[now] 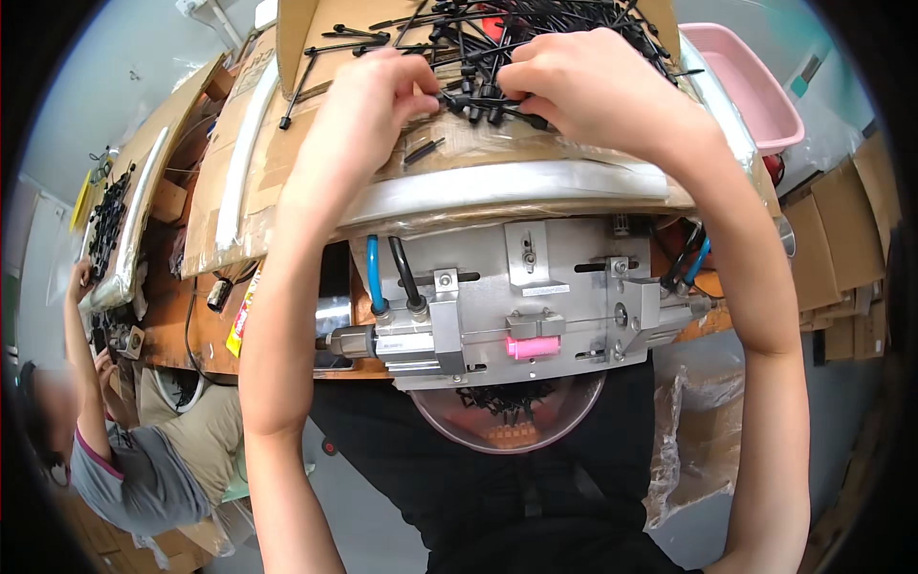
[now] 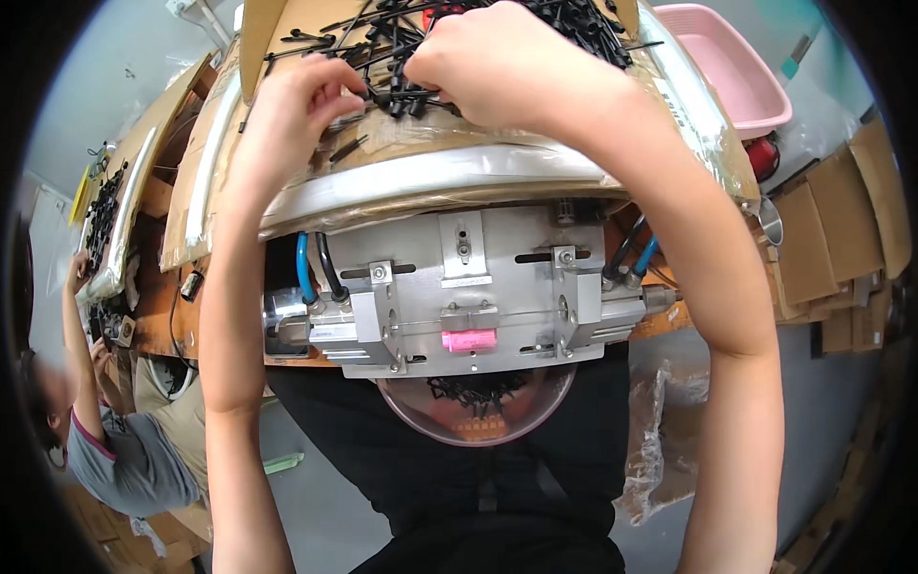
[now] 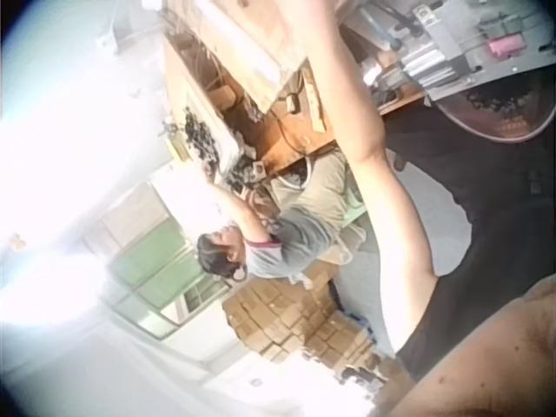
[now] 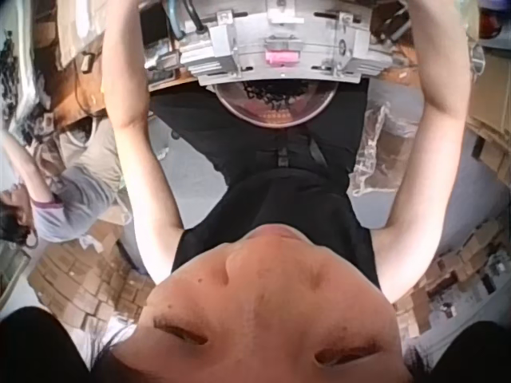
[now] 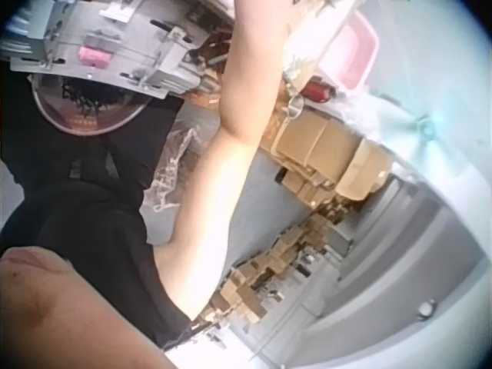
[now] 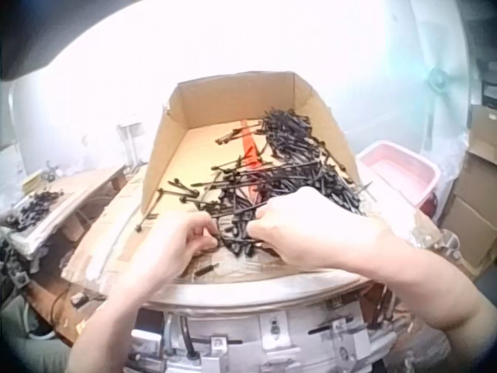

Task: The person assembles small black cable-like components by inserting them into a metal jig with pink rollers, then removes and places them into a cardboard box. The process is repeated continuously throughout the clip.

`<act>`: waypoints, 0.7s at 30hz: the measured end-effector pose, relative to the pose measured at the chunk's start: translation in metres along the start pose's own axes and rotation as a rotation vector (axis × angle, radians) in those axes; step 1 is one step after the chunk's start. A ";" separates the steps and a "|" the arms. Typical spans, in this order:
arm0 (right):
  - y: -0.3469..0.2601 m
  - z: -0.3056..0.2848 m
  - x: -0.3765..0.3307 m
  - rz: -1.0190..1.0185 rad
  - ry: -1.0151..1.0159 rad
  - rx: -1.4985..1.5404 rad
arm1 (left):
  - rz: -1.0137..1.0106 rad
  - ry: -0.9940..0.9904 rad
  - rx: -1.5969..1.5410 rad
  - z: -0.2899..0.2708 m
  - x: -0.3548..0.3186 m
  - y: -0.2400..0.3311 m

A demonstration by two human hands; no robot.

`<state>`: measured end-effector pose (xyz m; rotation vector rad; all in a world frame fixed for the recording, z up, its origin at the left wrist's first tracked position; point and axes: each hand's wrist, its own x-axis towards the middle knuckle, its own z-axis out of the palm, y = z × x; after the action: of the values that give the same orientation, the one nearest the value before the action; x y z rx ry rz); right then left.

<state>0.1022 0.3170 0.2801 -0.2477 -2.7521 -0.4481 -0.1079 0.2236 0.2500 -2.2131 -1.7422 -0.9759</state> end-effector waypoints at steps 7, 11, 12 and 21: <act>0.002 -0.020 -0.028 0.095 -0.073 0.097 | 0.055 -0.182 -0.169 -0.023 -0.039 0.046; -0.018 -0.001 -0.010 0.093 -0.047 0.029 | -0.001 -0.116 -0.122 -0.020 -0.050 0.060; -0.018 0.002 -0.005 0.080 -0.038 0.063 | -0.073 -0.094 -0.186 -0.023 -0.050 0.060; 0.007 -0.045 0.000 0.566 0.116 1.050 | -0.250 0.243 -0.609 -0.043 -0.065 0.069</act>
<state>0.1178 0.3088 0.3219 -0.6370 -2.2681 1.0444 -0.0688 0.1285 0.2643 -2.0680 -1.8030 -1.9637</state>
